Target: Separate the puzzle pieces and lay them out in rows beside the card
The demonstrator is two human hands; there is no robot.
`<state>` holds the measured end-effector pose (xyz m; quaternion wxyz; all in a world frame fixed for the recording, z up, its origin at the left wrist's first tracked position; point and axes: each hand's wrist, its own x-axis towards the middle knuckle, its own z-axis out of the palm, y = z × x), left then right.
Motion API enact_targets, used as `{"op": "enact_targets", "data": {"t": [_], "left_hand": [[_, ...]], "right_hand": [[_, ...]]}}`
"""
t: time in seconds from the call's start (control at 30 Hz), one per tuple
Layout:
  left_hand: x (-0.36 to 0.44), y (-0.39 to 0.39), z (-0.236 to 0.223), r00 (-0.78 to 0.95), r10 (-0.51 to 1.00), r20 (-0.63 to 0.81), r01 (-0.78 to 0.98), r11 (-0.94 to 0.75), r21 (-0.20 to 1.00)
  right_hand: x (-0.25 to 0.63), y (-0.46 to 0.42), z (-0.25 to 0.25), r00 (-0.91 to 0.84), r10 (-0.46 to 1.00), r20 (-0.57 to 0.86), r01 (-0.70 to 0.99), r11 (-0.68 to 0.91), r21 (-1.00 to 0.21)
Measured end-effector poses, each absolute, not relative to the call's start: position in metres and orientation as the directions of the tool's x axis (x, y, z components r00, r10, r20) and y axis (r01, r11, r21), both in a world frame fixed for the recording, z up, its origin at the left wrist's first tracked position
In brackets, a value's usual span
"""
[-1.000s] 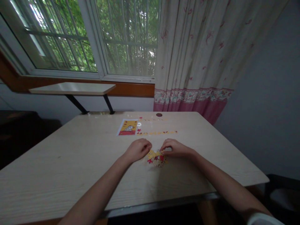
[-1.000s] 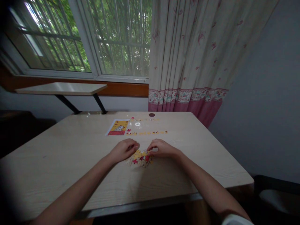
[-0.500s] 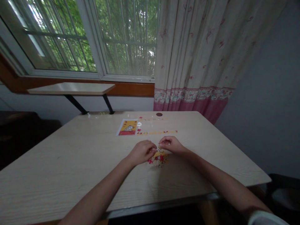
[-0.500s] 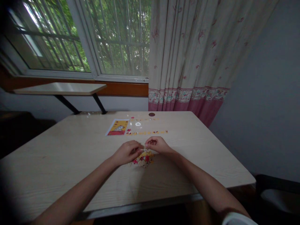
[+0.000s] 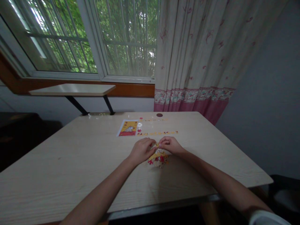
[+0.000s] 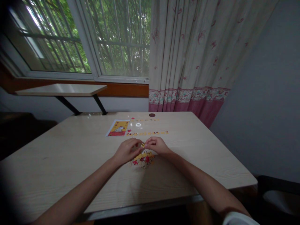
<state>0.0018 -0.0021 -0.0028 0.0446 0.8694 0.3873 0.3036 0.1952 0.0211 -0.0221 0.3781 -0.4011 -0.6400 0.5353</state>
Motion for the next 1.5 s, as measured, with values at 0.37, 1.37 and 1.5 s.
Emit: {"op": "enact_targets", "data": {"t": [0.37,1.37,1.5], "left_hand": [[0.001,-0.003,-0.002,0.506,0.667,0.547,0.604,-0.727,0.327],[0.004,-0.003,-0.003,0.369,0.623,0.69,0.536,-0.749,0.389],[0.004,-0.001,-0.004,0.365,0.601,0.71,0.527,-0.763,0.375]], "right_hand": [[0.195,0.023,-0.021,-0.387,0.909,0.154,0.179,0.238,-0.955],[0.197,0.011,-0.007,-0.306,0.608,0.733,0.58,0.729,-0.362],[0.197,0.012,-0.01,-0.284,0.558,0.779,0.561,0.756,-0.337]]}}
